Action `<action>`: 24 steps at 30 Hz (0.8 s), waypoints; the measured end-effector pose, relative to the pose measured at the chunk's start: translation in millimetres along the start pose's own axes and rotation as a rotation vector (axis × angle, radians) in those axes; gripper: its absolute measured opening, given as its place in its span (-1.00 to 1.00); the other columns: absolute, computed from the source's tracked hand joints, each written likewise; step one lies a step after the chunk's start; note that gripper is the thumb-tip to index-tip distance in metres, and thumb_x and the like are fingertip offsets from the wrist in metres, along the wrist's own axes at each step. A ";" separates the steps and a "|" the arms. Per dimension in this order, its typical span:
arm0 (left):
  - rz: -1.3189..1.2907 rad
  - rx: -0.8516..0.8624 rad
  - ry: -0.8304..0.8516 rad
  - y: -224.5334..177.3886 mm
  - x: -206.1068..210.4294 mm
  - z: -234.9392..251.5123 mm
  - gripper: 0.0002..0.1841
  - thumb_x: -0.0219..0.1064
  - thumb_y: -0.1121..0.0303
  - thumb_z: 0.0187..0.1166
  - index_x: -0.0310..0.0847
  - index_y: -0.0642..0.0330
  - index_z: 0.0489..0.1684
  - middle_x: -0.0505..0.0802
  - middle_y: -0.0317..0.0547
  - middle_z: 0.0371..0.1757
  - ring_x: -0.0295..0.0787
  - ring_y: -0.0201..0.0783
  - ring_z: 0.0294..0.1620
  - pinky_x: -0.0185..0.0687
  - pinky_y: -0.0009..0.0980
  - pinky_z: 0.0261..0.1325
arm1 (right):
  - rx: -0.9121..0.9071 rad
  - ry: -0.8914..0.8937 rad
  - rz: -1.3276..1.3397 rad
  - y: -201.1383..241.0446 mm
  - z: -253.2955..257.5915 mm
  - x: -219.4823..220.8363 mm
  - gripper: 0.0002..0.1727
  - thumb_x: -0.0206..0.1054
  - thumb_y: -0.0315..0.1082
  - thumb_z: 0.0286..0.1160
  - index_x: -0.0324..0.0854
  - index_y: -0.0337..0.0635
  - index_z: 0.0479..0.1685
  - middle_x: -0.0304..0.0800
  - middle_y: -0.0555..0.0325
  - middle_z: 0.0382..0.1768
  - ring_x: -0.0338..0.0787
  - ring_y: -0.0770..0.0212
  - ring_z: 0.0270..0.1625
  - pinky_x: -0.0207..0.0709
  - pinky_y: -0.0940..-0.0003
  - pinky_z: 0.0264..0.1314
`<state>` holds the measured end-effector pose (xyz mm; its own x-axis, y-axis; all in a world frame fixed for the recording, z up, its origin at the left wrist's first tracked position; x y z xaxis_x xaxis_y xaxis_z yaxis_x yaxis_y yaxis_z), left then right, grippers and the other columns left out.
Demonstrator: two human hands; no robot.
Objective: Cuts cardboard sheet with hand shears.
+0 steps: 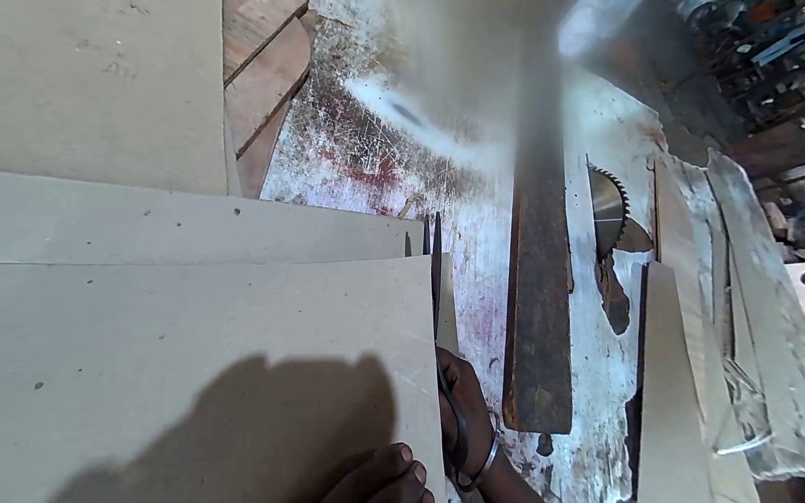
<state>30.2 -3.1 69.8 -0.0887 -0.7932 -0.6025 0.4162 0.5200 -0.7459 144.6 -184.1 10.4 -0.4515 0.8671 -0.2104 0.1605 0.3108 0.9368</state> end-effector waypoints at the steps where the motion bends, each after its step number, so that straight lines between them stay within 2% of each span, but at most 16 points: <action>1: -0.100 -0.041 0.056 2.0 -5.1 3.5 -0.76 0.24 0.42 0.70 0.84 0.14 0.12 0.89 -0.04 0.24 0.72 -0.09 0.46 0.56 -0.25 0.54 | 0.003 0.001 0.019 -0.3 1.2 0.2 -0.53 0.43 0.14 0.39 0.59 -0.12 -0.40 0.59 0.44 -0.59 0.57 0.58 -0.54 0.48 0.56 -0.48; 2: -0.211 -0.090 0.134 4.4 -13.7 8.1 -0.73 0.28 0.27 0.71 0.82 0.11 0.17 0.84 0.00 0.34 0.65 -0.05 0.52 0.54 -0.17 0.56 | 0.014 0.006 0.036 0.3 2.2 0.1 -0.53 0.44 0.14 0.39 0.57 -0.11 -0.40 0.58 0.43 -0.59 0.57 0.58 -0.55 0.47 0.55 -0.48; 4: -0.278 -0.167 0.194 13.2 -38.0 24.5 -0.40 0.37 -0.16 0.55 0.69 0.01 0.45 0.62 0.06 0.62 0.49 -0.01 0.66 0.47 -0.02 0.61 | 0.024 0.019 0.039 2.4 3.9 -1.1 -0.56 0.43 0.11 0.39 0.56 -0.12 -0.38 0.56 0.44 -0.59 0.55 0.58 -0.55 0.47 0.55 -0.49; 6: -0.013 -0.182 0.034 38.0 -50.8 50.7 -0.32 0.21 -0.28 0.61 0.54 -0.11 0.62 0.53 -0.07 0.72 0.36 -0.07 0.76 0.31 0.05 0.72 | -0.004 0.014 0.023 3.5 2.8 -1.2 -0.57 0.42 0.08 0.42 0.57 -0.15 -0.35 0.58 0.42 -0.57 0.57 0.58 -0.53 0.50 0.55 -0.46; 7: 0.172 -0.214 -0.021 54.7 -51.3 69.1 -0.32 0.08 -0.29 0.66 0.53 -0.09 0.62 0.56 -0.07 0.68 0.39 -0.02 0.73 0.32 0.12 0.69 | -0.027 0.012 0.029 3.4 1.7 -0.6 -0.52 0.42 0.15 0.41 0.57 -0.14 -0.35 0.60 0.43 -0.57 0.58 0.59 -0.53 0.50 0.57 -0.46; 8: 0.291 -0.283 -0.012 70.4 -51.9 89.1 -0.30 0.01 -0.31 0.67 0.54 -0.06 0.59 0.62 -0.07 0.60 0.45 0.02 0.67 0.33 0.17 0.64 | -0.049 0.010 0.034 3.4 0.8 0.3 -0.48 0.43 0.21 0.39 0.58 -0.13 -0.35 0.59 0.45 -0.57 0.57 0.61 -0.53 0.49 0.59 -0.46; 10: 0.316 -0.382 0.060 90.7 -52.2 124.6 -0.38 0.09 -0.27 0.67 0.65 -0.03 0.44 0.76 -0.12 0.31 0.61 -0.01 0.42 0.49 0.10 0.44 | -0.080 0.015 0.041 2.0 -0.8 0.8 -0.40 0.41 0.30 0.36 0.61 -0.14 -0.32 0.61 0.46 -0.56 0.58 0.62 -0.52 0.50 0.59 -0.45; 12: 0.204 -0.425 0.121 96.4 -53.1 149.3 -0.56 0.16 -0.18 0.70 0.74 -0.13 0.17 0.79 -0.29 0.06 0.68 -0.22 0.17 0.58 -0.09 0.27 | -0.082 0.016 0.032 1.2 -3.3 -0.9 -0.37 0.41 0.34 0.34 0.62 -0.15 -0.30 0.61 0.44 -0.57 0.58 0.61 -0.53 0.50 0.57 -0.46; 14: 0.056 -0.494 0.243 96.3 -58.9 163.8 -0.62 0.15 -0.13 0.74 0.79 -0.14 0.07 0.83 -0.35 -0.08 0.76 -0.33 0.00 0.70 -0.15 0.14 | -0.077 0.012 0.022 1.6 -6.0 -0.5 -0.32 0.41 0.41 0.29 0.59 -0.13 -0.33 0.55 0.45 -0.61 0.52 0.61 -0.57 0.44 0.57 -0.52; 15: -0.007 -0.522 0.289 97.2 -60.9 166.9 -0.63 0.15 -0.11 0.75 0.81 -0.14 -0.02 0.83 -0.36 -0.21 0.76 -0.36 -0.16 0.72 -0.19 -0.04 | -0.077 0.015 0.024 0.8 -8.4 -0.3 -0.31 0.40 0.42 0.29 0.58 -0.13 -0.33 0.54 0.45 -0.61 0.51 0.61 -0.57 0.43 0.57 -0.52; 17: -0.121 -0.536 0.321 100.4 -66.3 168.6 -0.64 0.16 -0.06 0.76 0.81 -0.12 -0.23 0.74 -0.36 -0.45 0.63 -0.38 -0.45 0.57 -0.29 -0.36 | -0.084 0.029 0.041 -0.5 -10.5 -0.6 -0.33 0.43 0.39 0.29 0.54 -0.12 -0.32 0.53 0.43 -0.60 0.50 0.60 -0.58 0.42 0.57 -0.53; 18: -0.156 -0.539 0.323 100.3 -69.5 168.7 -0.64 0.16 -0.04 0.77 0.80 -0.11 -0.27 0.71 -0.36 -0.51 0.58 -0.39 -0.51 0.51 -0.33 -0.43 | -0.089 0.044 0.050 -0.4 -10.6 -0.7 -0.35 0.44 0.37 0.30 0.53 -0.11 -0.31 0.50 0.43 -0.60 0.48 0.60 -0.59 0.39 0.58 -0.54; 20: -0.159 -0.562 0.308 95.8 -72.3 168.3 -0.64 0.18 -0.03 0.76 0.82 -0.14 -0.32 0.70 -0.38 -0.54 0.57 -0.40 -0.54 0.49 -0.35 -0.46 | -0.113 0.077 0.065 -1.8 -12.1 -0.2 -0.36 0.45 0.34 0.32 0.52 -0.12 -0.25 0.51 0.43 -0.58 0.48 0.60 -0.56 0.41 0.58 -0.51; 22: -0.156 -0.590 0.263 92.8 -69.4 168.3 -0.64 0.22 -0.04 0.74 0.85 -0.17 -0.39 0.72 -0.40 -0.57 0.59 -0.39 -0.54 0.51 -0.30 -0.45 | -0.150 0.116 0.067 -3.1 -13.6 -1.6 -0.26 0.41 0.41 0.31 0.53 -0.20 -0.13 0.57 0.39 -0.51 0.54 0.59 -0.50 0.48 0.58 -0.43; 24: -0.159 -0.603 0.200 93.0 -64.9 168.3 -0.62 0.26 -0.06 0.69 0.83 -0.19 -0.53 0.69 -0.41 -0.65 0.56 -0.38 -0.61 0.46 -0.25 -0.52 | -0.183 0.144 0.056 -3.0 -13.5 -3.2 -0.17 0.37 0.47 0.30 0.53 -0.25 -0.05 0.60 0.34 -0.47 0.58 0.56 -0.45 0.53 0.56 -0.37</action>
<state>226.9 43.4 87.3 -0.2984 -0.8312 -0.4691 -0.1916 0.5337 -0.8237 133.8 -193.0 12.1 -0.5686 0.8127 -0.1270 0.0329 0.1767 0.9837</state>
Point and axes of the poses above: each hand's wrist, its own z-axis towards the middle knuckle, its own x-axis out of the palm, y = z × x, the point moved 1 cm from there along z, towards the middle knuckle
